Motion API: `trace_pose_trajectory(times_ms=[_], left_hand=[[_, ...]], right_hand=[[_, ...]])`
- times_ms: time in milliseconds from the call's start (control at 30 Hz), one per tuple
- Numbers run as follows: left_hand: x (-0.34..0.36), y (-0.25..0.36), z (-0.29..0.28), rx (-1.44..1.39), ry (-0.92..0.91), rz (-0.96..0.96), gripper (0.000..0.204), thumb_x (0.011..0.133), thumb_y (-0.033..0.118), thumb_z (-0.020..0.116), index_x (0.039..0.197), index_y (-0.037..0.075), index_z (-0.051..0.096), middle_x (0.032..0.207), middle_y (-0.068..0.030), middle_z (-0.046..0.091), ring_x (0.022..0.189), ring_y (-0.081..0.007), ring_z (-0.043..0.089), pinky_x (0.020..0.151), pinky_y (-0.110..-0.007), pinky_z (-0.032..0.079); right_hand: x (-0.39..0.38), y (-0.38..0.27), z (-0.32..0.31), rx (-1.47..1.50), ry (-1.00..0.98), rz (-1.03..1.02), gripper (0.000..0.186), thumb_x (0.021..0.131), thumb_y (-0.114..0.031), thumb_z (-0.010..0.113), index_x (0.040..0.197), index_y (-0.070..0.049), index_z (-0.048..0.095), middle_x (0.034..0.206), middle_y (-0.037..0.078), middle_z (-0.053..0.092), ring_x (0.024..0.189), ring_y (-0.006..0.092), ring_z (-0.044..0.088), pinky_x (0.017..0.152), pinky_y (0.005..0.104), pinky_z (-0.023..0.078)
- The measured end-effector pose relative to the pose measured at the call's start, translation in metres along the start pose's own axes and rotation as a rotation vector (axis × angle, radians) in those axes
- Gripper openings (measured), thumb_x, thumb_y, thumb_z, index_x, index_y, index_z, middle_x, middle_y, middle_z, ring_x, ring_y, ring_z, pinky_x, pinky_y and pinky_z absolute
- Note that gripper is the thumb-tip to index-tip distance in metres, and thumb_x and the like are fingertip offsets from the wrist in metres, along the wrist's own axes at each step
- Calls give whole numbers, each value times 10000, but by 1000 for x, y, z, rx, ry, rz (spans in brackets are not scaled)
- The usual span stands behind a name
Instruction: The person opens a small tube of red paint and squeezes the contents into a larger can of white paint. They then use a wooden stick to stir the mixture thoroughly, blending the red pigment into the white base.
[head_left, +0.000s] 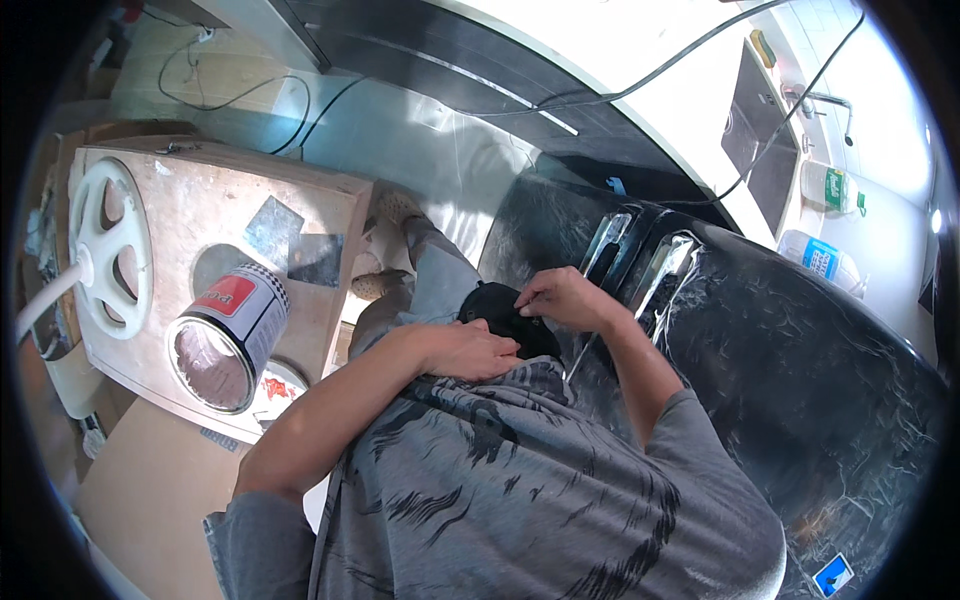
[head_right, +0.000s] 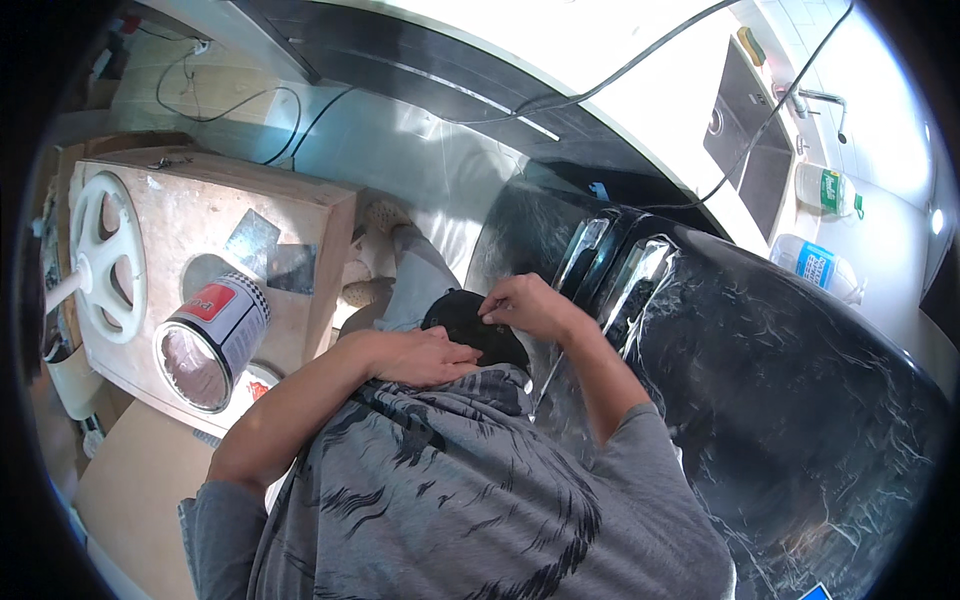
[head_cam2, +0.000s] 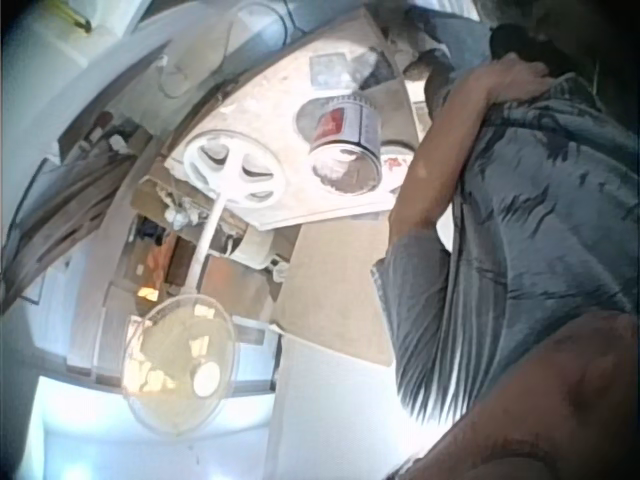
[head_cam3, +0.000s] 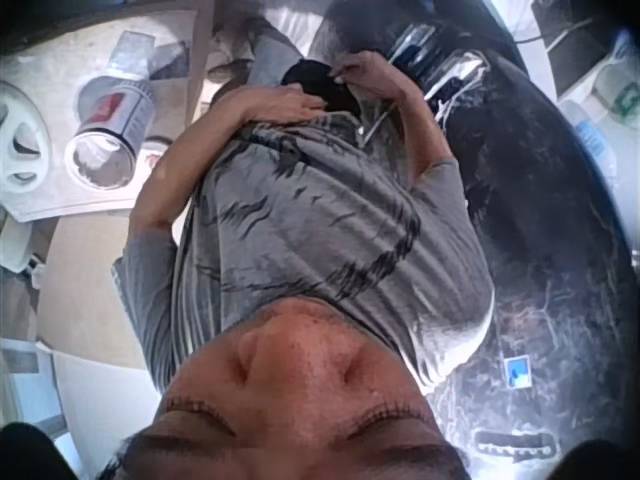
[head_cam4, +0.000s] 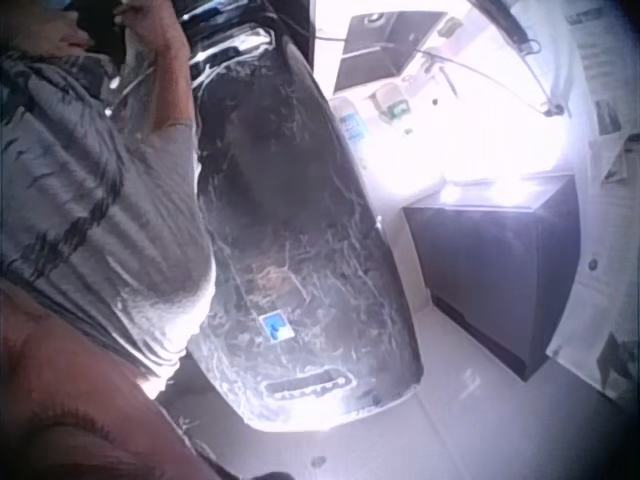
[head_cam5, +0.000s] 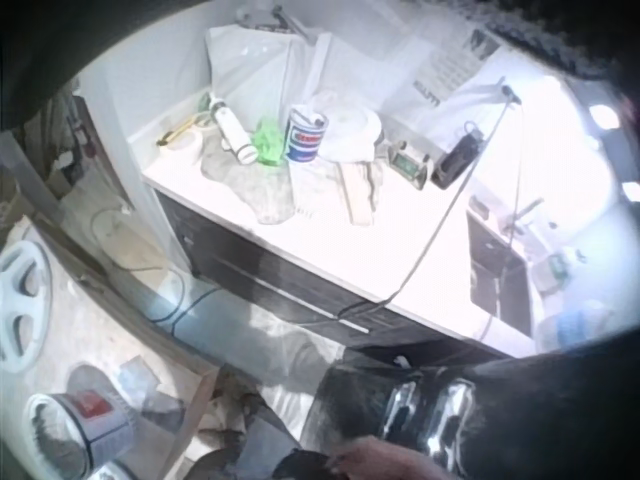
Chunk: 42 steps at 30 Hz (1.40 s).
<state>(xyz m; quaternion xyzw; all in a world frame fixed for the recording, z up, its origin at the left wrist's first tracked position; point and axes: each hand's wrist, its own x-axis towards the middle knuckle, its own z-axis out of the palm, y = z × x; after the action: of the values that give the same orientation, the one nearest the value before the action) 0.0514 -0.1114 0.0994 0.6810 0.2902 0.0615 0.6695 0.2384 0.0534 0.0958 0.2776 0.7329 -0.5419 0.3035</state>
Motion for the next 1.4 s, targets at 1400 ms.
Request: trace_pose_trajectory(times_ms=[1400], left_hand=[[-81, 46, -40, -103, 472, -463, 392, 944, 252, 569, 1245, 18, 659, 1237, -181, 680, 1161, -351, 626, 1009, -400, 486]], right_hand=[[48, -16, -22, 8, 112, -400, 126, 717, -21, 825, 794, -26, 725, 832, 81, 696, 749, 208, 682, 669, 340, 542]])
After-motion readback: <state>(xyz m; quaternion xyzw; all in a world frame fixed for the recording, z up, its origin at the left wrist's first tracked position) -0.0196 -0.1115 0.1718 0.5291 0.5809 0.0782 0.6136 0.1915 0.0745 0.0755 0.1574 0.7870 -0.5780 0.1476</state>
